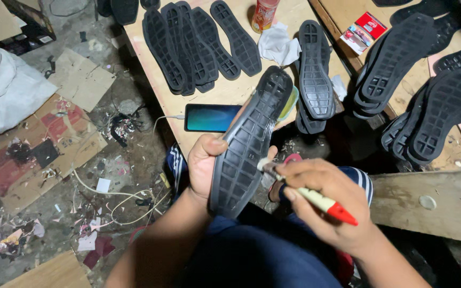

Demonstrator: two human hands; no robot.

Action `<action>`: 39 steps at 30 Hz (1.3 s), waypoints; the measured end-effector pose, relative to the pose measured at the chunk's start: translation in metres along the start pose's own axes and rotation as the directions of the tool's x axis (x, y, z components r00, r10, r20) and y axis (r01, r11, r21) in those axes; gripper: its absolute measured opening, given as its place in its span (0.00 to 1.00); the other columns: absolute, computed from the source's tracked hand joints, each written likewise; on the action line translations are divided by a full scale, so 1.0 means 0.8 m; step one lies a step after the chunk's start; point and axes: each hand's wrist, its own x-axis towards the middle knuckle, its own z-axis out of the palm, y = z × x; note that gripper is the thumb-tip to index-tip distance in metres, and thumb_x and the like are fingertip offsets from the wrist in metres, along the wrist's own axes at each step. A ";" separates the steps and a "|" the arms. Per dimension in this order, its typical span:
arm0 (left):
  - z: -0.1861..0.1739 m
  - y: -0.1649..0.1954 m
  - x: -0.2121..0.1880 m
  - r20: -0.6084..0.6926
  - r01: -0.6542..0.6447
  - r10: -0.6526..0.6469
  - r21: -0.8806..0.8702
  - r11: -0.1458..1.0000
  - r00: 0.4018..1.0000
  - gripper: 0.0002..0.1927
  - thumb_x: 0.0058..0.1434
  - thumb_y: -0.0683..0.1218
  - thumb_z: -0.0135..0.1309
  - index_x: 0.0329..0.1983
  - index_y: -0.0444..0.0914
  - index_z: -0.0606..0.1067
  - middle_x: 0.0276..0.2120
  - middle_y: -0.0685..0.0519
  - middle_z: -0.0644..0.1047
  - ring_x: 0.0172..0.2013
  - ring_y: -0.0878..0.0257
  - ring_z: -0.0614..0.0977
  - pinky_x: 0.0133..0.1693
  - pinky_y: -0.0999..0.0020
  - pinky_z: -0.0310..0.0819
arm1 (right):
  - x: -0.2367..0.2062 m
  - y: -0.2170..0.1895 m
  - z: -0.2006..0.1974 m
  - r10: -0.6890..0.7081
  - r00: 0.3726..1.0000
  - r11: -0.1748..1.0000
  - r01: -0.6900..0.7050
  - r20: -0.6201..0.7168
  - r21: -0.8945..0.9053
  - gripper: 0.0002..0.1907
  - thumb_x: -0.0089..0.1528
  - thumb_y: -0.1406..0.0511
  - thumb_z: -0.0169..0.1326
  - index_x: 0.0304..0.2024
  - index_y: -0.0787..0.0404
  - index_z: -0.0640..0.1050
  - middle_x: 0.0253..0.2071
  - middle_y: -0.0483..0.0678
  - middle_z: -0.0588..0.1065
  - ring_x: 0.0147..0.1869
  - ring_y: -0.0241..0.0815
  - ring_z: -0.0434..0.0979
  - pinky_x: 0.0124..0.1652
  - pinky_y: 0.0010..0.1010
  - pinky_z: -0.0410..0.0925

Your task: The person sits on the floor and uses a brush to apply glue from a container onto the textured underside of rubber shoe soles, working on one sole at a time on their lap and placing finished soles on the workbench with other soles.

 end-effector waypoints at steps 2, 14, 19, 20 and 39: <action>-0.006 0.005 0.003 -0.149 -0.063 0.072 0.062 0.996 0.986 0.41 0.65 0.47 0.46 0.82 0.38 0.52 0.70 0.44 0.67 0.66 0.54 0.71 0.74 0.49 0.53 | -0.008 -0.004 0.002 0.017 0.998 1.000 -0.018 0.063 0.014 0.10 0.58 0.75 0.61 0.42 0.67 0.77 0.49 0.54 0.80 0.52 0.44 0.84 0.52 0.32 0.74; -0.004 0.003 0.020 -0.162 -0.089 0.105 0.105 0.990 0.981 0.42 0.61 0.50 0.48 0.78 0.30 0.57 0.70 0.41 0.66 0.72 0.47 0.66 0.80 0.40 0.43 | -0.027 0.021 0.016 0.002 1.000 0.990 0.001 -0.018 0.143 0.11 0.59 0.76 0.59 0.44 0.68 0.77 0.50 0.59 0.79 0.55 0.49 0.83 0.56 0.36 0.75; 0.002 0.007 0.021 -0.138 -0.107 0.130 0.161 0.981 0.982 0.48 0.57 0.47 0.49 0.83 0.44 0.52 0.74 0.47 0.63 0.71 0.51 0.67 0.77 0.43 0.48 | -0.017 0.013 0.016 -0.056 0.997 0.998 0.058 -0.061 0.031 0.10 0.60 0.75 0.59 0.44 0.68 0.76 0.49 0.59 0.78 0.52 0.51 0.83 0.52 0.35 0.75; 0.002 0.007 0.021 -0.133 -0.101 0.126 0.179 0.979 0.983 0.49 0.57 0.47 0.49 0.84 0.44 0.51 0.75 0.46 0.63 0.72 0.52 0.67 0.77 0.44 0.49 | -0.013 0.013 0.015 -0.052 0.995 0.997 0.047 -0.091 -0.061 0.11 0.60 0.76 0.59 0.44 0.69 0.76 0.48 0.60 0.78 0.51 0.51 0.83 0.50 0.34 0.75; 0.020 0.025 -0.015 -0.084 -0.229 0.239 0.114 0.967 0.967 0.40 0.68 0.54 0.49 0.82 0.44 0.52 0.75 0.48 0.60 0.79 0.55 0.55 0.77 0.32 0.34 | 0.075 0.217 0.005 0.270 0.954 0.917 -0.296 -0.131 -0.268 0.12 0.63 0.66 0.63 0.47 0.63 0.80 0.40 0.51 0.80 0.40 0.43 0.83 0.40 0.30 0.72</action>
